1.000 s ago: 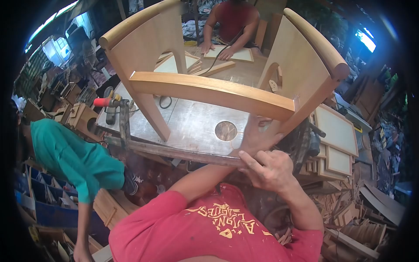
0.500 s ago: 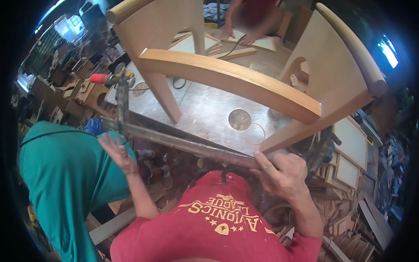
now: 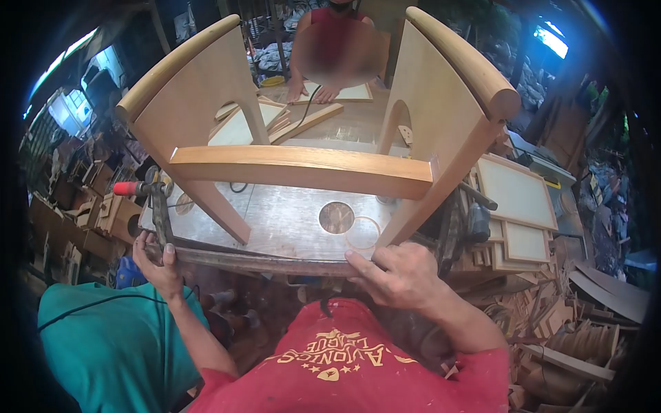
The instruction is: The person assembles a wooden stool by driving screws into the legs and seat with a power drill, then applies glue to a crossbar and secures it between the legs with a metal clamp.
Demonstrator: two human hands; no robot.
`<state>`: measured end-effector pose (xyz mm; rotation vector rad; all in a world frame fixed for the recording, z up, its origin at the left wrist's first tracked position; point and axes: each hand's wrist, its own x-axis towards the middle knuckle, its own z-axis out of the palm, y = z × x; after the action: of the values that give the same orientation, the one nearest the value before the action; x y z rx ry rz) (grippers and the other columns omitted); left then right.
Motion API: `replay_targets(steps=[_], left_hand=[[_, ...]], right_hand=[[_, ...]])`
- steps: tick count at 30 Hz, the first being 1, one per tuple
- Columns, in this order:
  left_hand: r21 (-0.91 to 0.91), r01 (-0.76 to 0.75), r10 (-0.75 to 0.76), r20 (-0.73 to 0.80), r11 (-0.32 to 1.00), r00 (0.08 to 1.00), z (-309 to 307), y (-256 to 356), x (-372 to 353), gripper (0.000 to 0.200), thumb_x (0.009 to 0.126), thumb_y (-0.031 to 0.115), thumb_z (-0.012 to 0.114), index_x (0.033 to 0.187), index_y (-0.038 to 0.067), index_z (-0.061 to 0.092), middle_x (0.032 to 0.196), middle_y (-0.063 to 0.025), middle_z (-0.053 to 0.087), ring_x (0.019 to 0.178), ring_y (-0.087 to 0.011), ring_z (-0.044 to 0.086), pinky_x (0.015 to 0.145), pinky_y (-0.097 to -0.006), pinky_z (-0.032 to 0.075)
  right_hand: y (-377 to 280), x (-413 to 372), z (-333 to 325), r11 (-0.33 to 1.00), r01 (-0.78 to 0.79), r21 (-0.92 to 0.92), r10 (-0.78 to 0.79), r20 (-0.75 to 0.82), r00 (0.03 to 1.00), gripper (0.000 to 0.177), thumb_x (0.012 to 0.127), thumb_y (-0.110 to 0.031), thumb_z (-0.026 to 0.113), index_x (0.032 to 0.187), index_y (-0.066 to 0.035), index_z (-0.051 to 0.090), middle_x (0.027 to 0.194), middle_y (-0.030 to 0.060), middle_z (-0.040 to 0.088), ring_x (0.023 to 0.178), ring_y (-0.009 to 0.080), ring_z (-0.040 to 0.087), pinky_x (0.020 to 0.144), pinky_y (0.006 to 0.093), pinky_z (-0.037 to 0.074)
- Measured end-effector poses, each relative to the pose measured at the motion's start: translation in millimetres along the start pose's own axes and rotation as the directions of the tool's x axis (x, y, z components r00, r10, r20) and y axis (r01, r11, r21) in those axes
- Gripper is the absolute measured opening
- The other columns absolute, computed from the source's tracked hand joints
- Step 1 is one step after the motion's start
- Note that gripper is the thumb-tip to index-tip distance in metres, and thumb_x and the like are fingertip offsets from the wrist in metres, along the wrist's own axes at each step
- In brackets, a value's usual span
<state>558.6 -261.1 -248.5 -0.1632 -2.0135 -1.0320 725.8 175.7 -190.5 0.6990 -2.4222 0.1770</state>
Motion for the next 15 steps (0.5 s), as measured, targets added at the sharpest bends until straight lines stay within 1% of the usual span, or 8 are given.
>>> replay_targets(steps=[2, 5, 8, 11, 14, 15], left_hand=[[0.024, -0.011, 0.011, -0.016, 1.000, 1.000, 2, 3, -2, 0.077, 0.082, 0.048, 0.073, 0.135, -0.005, 0.053, 0.140, -0.0228, 0.044, 0.122, -0.0347, 0.055, 0.103, -0.0446, 0.044], [0.140, -0.077, 0.079, -0.011, 0.987, 0.997, 2, 4, -2, 0.070, 0.084, 0.044, 0.073, 0.130, -0.005, 0.057, 0.136, -0.0226, 0.050, 0.119, -0.0332, 0.058, 0.101, -0.0424, 0.045], [0.072, -0.032, 0.037, -0.064, 0.997, 0.997, 3, 4, -2, 0.065, 0.086, 0.043, 0.072, 0.129, -0.005, 0.059, 0.132, -0.0215, 0.055, 0.117, -0.0332, 0.060, 0.100, -0.0418, 0.046], [0.094, -0.069, 0.074, -0.049, 0.993, 0.996, -1, 8, -1, 0.056, 0.090, 0.035, 0.070, 0.129, -0.004, 0.060, 0.133, -0.0201, 0.056, 0.116, -0.0305, 0.060, 0.098, -0.0401, 0.047], [0.123, -0.110, 0.121, -0.088, 0.986, 0.989, 1, -8, -1, 0.045, 0.093, 0.026, 0.070, 0.125, -0.005, 0.063, 0.132, -0.0194, 0.059, 0.111, -0.0270, 0.062, 0.094, -0.0371, 0.049], [0.085, -0.109, 0.118, -0.109, 0.990, 0.987, 3, -13, -1, 0.043, 0.093, 0.026, 0.070, 0.122, -0.005, 0.064, 0.128, -0.0203, 0.061, 0.111, -0.0294, 0.063, 0.096, -0.0381, 0.049]], right_hand=[[-1, 1, 0, 1.000, -0.015, 0.000, 0.015, -0.008, 1.000, 0.050, 0.072, -0.029, 0.083, 0.118, -0.016, 0.068, 0.067, -0.0011, 0.054, 0.049, 0.0160, 0.055, 0.044, 0.0322, 0.042], [0, 2, 2, 1.000, -0.016, -0.009, 0.016, -0.005, 1.000, 0.049, 0.073, -0.030, 0.082, 0.118, -0.016, 0.068, 0.066, -0.0011, 0.053, 0.049, 0.0164, 0.056, 0.044, 0.0324, 0.043], [2, 1, 1, 1.000, -0.017, -0.015, 0.018, 0.023, 1.000, 0.048, 0.074, -0.031, 0.082, 0.118, -0.016, 0.068, 0.065, -0.0012, 0.052, 0.049, 0.0164, 0.055, 0.043, 0.0324, 0.043], [1, 2, 0, 1.000, -0.027, -0.016, 0.028, 0.045, 0.999, 0.048, 0.074, -0.031, 0.082, 0.117, -0.016, 0.068, 0.064, -0.0012, 0.051, 0.048, 0.0165, 0.055, 0.044, 0.0324, 0.043], [2, 5, -1, 0.999, -0.033, -0.026, 0.035, 0.061, 0.998, 0.049, 0.073, -0.029, 0.082, 0.117, -0.016, 0.068, 0.065, -0.0012, 0.053, 0.050, 0.0172, 0.056, 0.045, 0.0326, 0.043], [2, 5, 0, 0.999, -0.031, -0.019, 0.032, 0.066, 0.997, 0.050, 0.072, -0.029, 0.083, 0.118, -0.016, 0.067, 0.066, -0.0012, 0.054, 0.051, 0.0175, 0.056, 0.045, 0.0328, 0.044]])
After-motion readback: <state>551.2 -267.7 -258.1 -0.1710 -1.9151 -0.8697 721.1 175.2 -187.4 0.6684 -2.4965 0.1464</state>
